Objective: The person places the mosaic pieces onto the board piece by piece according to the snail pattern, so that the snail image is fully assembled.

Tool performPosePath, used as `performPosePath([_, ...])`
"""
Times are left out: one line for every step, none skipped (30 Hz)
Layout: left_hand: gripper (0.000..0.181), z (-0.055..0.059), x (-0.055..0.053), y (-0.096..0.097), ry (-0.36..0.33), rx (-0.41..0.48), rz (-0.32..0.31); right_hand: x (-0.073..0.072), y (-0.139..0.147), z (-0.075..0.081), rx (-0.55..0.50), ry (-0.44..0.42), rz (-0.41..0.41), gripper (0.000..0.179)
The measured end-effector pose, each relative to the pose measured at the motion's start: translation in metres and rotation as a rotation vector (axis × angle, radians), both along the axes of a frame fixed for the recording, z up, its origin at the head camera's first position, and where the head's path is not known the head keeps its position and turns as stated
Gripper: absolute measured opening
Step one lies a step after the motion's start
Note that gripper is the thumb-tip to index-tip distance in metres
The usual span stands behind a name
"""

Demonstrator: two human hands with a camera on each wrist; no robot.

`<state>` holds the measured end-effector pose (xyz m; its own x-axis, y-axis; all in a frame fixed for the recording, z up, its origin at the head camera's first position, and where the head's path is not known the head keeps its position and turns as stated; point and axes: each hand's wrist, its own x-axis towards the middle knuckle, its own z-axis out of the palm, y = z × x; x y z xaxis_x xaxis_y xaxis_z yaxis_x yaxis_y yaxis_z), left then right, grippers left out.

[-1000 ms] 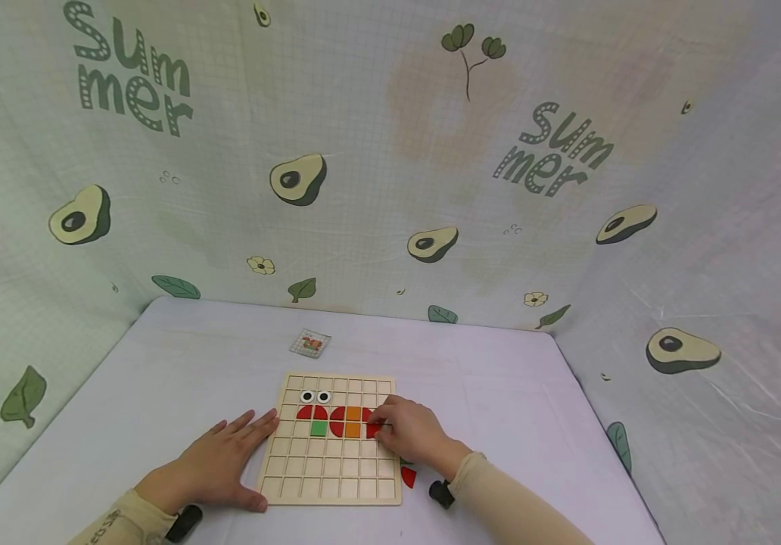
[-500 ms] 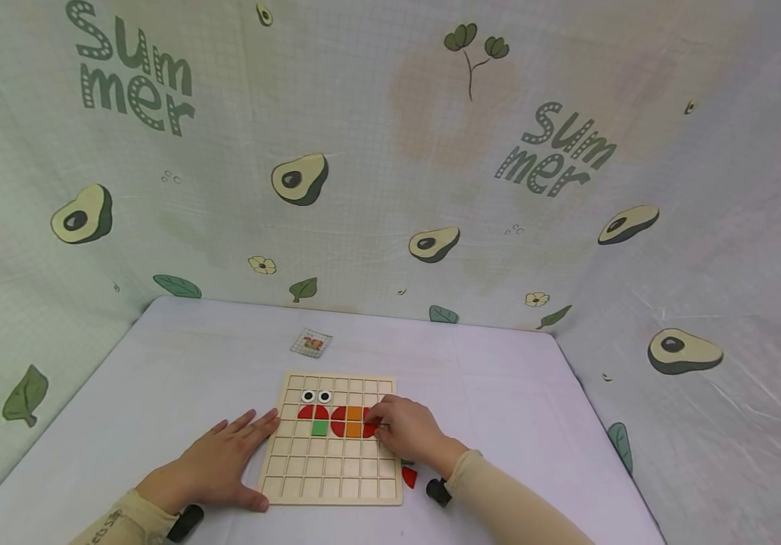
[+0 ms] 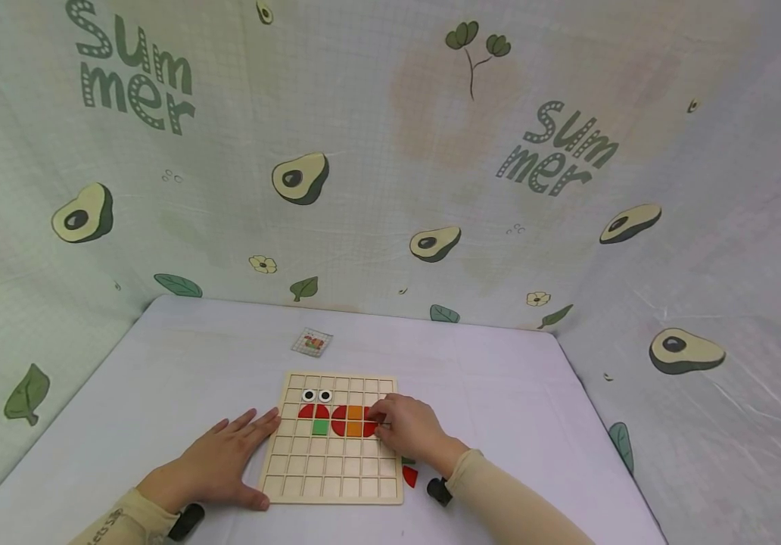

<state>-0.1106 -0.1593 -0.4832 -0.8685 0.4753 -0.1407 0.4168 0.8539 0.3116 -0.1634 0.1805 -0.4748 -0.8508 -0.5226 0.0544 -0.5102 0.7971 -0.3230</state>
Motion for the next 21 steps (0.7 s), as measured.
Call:
performPosePath([0.12, 0.0, 0.0, 0.0, -0.002, 0.0, 0.0, 0.0, 0.001, 0.001, -0.002, -0.006, -0.004, 0.021])
performPosePath([0.12, 0.0, 0.0, 0.0, -0.005, -0.002, 0.002, 0.0, 0.002, 0.002, -0.003, -0.014, -0.01, 0.022])
performPosePath([0.12, 0.0, 0.0, 0.0, -0.006, -0.002, 0.004, 0.0, 0.004, 0.003, -0.005, -0.02, -0.016, 0.022])
performPosePath([0.12, 0.0, -0.001, 0.0, -0.008, -0.001, 0.006, -0.001, 0.007, 0.004, -0.009, -0.024, -0.021, 0.022])
performPosePath([0.121, 0.0, -0.001, 0.001, -0.011, -0.003, 0.009, -0.001, 0.009, 0.005, -0.013, -0.025, -0.029, 0.022])
performPosePath([0.121, 0.0, -0.001, 0.001, -0.013, -0.005, 0.012, -0.002, 0.012, 0.006, -0.015, -0.025, -0.04, 0.022])
performPosePath([0.121, 0.0, -0.002, 0.001, -0.015, -0.006, 0.015, -0.002, 0.016, 0.007, -0.016, -0.024, -0.051, 0.022])
performPosePath([0.121, 0.0, -0.002, 0.001, -0.016, -0.007, 0.018, -0.003, 0.019, 0.009, -0.016, -0.023, -0.061, 0.023])
performPosePath([0.121, -0.001, -0.002, 0.001, -0.017, -0.007, 0.02, -0.003, 0.023, 0.01, -0.014, -0.022, -0.075, 0.023])
performPosePath([0.121, -0.001, -0.002, 0.001, -0.016, -0.009, 0.021, -0.003, 0.026, 0.011, -0.011, -0.022, -0.089, 0.023])
performPosePath([0.121, -0.001, -0.002, 0.001, -0.016, -0.009, 0.021, -0.004, 0.03, 0.013, -0.01, -0.03, -0.106, 0.024])
performPosePath([0.121, -0.001, -0.002, 0.001, -0.014, -0.008, 0.022, -0.004, 0.033, 0.014, -0.003, -0.036, -0.122, 0.025])
performPosePath([0.121, -0.001, -0.002, 0.001, -0.014, -0.006, 0.021, -0.004, 0.036, 0.015, -0.001, -0.044, -0.139, 0.025])
performPosePath([0.12, -0.001, -0.002, 0.001, -0.011, -0.006, 0.02, -0.004, 0.04, 0.016, -0.002, -0.053, -0.154, 0.026])
performPosePath([0.12, -0.001, -0.002, 0.001, -0.01, -0.007, 0.019, -0.004, 0.043, 0.016, 0.002, -0.061, -0.169, 0.027])
performPosePath([0.12, -0.001, -0.002, 0.001, -0.009, -0.006, 0.017, -0.003, 0.045, 0.016, 0.002, -0.068, -0.18, 0.028])
performPosePath([0.12, -0.001, -0.002, 0.001, -0.009, -0.005, 0.017, -0.003, 0.048, 0.016, 0.003, -0.073, -0.188, 0.029])
performPosePath([0.12, -0.001, -0.002, 0.001, -0.009, -0.006, 0.017, -0.002, 0.05, 0.016, 0.008, -0.073, -0.191, 0.029])
performPosePath([0.12, -0.001, -0.002, 0.001, -0.008, -0.007, 0.016, -0.001, 0.052, 0.015, 0.007, -0.075, -0.193, 0.029])
performPosePath([0.12, -0.001, -0.002, 0.001, -0.006, -0.007, 0.015, -0.001, 0.054, 0.015, 0.003, -0.072, -0.187, 0.03])
performPosePath([0.12, -0.001, -0.002, 0.001, -0.005, -0.008, 0.013, 0.0, 0.056, 0.014, 0.001, -0.066, -0.182, 0.03])
